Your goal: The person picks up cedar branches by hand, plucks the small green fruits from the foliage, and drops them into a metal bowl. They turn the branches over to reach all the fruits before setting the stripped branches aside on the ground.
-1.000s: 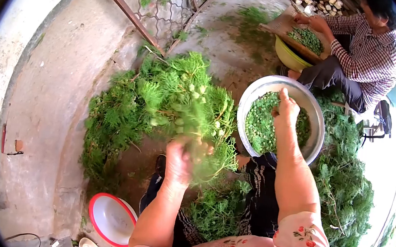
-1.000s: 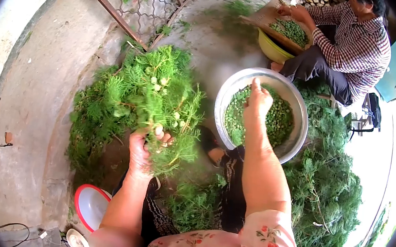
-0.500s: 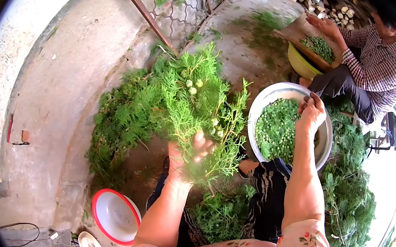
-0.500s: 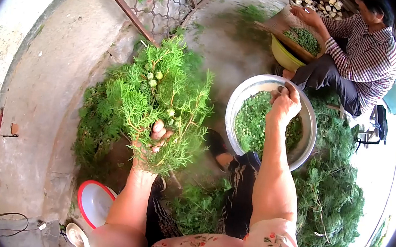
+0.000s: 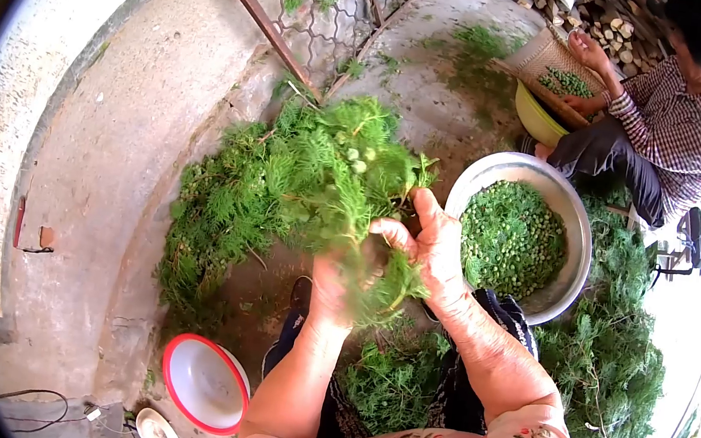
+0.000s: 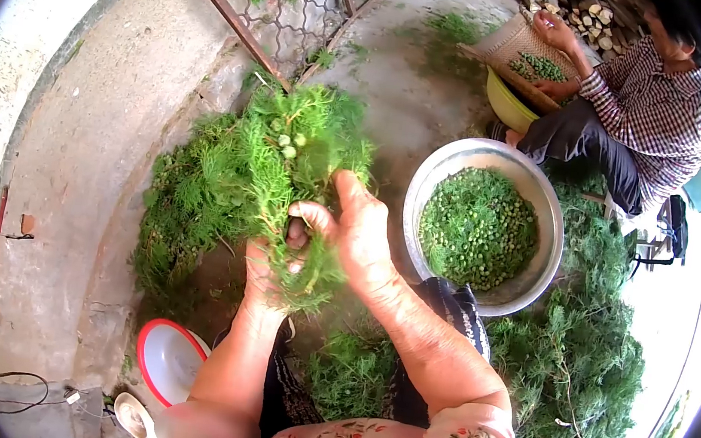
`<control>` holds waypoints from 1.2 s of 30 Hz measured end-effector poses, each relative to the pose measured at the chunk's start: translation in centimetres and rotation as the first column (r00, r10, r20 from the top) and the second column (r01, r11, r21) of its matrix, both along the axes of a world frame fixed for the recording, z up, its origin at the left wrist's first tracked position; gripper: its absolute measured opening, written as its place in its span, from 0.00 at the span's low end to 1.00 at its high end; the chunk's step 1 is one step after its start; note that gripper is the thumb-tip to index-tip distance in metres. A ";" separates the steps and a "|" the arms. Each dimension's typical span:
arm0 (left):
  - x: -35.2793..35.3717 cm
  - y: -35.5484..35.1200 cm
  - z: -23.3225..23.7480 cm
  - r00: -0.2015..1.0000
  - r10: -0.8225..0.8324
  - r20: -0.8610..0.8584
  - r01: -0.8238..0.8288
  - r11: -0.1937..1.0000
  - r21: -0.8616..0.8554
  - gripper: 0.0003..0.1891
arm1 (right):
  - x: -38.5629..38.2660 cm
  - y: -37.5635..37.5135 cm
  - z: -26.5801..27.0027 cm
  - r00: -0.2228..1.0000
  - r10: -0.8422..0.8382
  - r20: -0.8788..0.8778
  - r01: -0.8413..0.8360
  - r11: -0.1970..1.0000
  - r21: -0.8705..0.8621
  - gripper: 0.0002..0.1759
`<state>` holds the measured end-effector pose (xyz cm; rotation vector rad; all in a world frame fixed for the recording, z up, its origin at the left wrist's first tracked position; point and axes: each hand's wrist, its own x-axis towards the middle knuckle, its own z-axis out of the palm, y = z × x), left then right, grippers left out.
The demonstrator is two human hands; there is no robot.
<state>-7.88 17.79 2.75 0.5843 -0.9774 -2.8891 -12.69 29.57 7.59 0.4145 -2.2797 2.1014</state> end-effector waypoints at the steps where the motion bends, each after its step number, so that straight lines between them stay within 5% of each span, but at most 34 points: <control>1: 0.2 0.1 0.1 0.999 -0.032 -0.025 0.031 0.998 -0.051 0.11 | -0.1 0.0 -0.2 0.999 -0.031 -0.034 0.033 0.998 0.045 0.13; 2: 0.3 -0.6 -0.3 0.989 -0.148 -0.026 0.146 0.987 -0.066 0.12 | -0.3 0.0 -0.8 0.996 -0.059 -0.070 0.066 0.994 0.088 0.12; 3: 0.0 -0.4 -0.6 0.997 -0.039 -0.064 0.030 0.991 -0.130 0.12 | -0.5 -0.2 -1.2 0.991 -0.085 -0.107 0.099 0.987 0.130 0.11; 4: 0.2 -0.5 -0.6 0.998 -0.044 -0.040 0.042 0.998 -0.047 0.11 | -0.9 -0.7 -1.6 0.998 -0.060 -0.009 0.057 0.981 -0.187 0.07; 6: 0.4 -0.5 0.5 0.999 -0.052 0.014 0.050 0.991 0.120 0.10 | -0.9 0.1 -0.6 0.983 -0.101 0.154 0.126 0.979 -0.163 0.07; 11: 0.2 -0.8 0.3 0.974 -0.107 -0.201 0.142 0.975 0.172 0.07 | -1.1 -0.2 -1.3 0.906 0.033 0.423 0.146 0.911 -0.385 0.09; 15: 0.4 -1.0 -0.7 0.982 -0.108 -0.156 0.136 0.974 0.181 0.03 | -1.1 -0.1 -1.8 0.831 0.090 0.549 0.232 0.842 -0.488 0.08; 18: 0.6 -1.3 -1.1 0.969 -0.074 -0.236 0.160 0.915 0.370 0.08 | -2.1 1.5 -2.8 0.809 0.292 0.511 0.287 0.562 -0.775 0.08; 19: 0.6 -1.7 -1.2 0.961 -0.057 -0.270 0.175 0.883 0.435 0.09 | -2.9 1.8 -2.4 0.848 0.154 0.506 0.336 0.581 -0.741 0.09; 24: 0.7 -1.6 -0.7 0.973 -0.021 -0.229 0.051 0.991 0.126 0.14 | -2.5 2.3 -0.1 0.897 0.225 0.380 0.089 0.751 -0.655 0.08; 28: 0.2 -0.2 0.9 0.991 0.039 -0.131 -0.038 0.999 0.012 0.13 | -1.5 1.6 0.2 0.935 0.212 0.284 -0.178 0.974 -0.142 0.15; 30: 0.4 -0.3 1.1 0.998 0.017 -0.061 -0.022 0.997 -0.073 0.09 | -1.5 1.1 0.2 0.967 0.231 0.105 -0.233 0.972 0.006 0.14; 31: 0.2 -0.2 1.0 1.000 0.020 0.001 -0.020 0.992 -0.126 0.08 | -1.0 1.2 1.8 0.865 0.358 0.350 -0.297 0.930 -0.218 0.11; 32: 0.1 -0.1 1.0 0.998 0.026 0.062 -0.014 0.984 -0.179 0.07 | -0.9 1.1 1.6 0.847 0.423 0.321 -0.329 0.892 -0.309 0.08; 34: 0.0 0.6 2.0 0.997 0.060 0.056 -0.047 0.977 -0.207 0.06 | -1.3 1.5 1.2 0.794 0.454 0.404 -0.382 0.890 -0.249 0.10; 36: 0.1 0.3 0.8 0.999 0.039 0.000 -0.038 0.974 -0.224 0.06 | -2.0 1.2 -2.0 0.941 0.320 0.111 -0.322 0.947 -0.004 0.12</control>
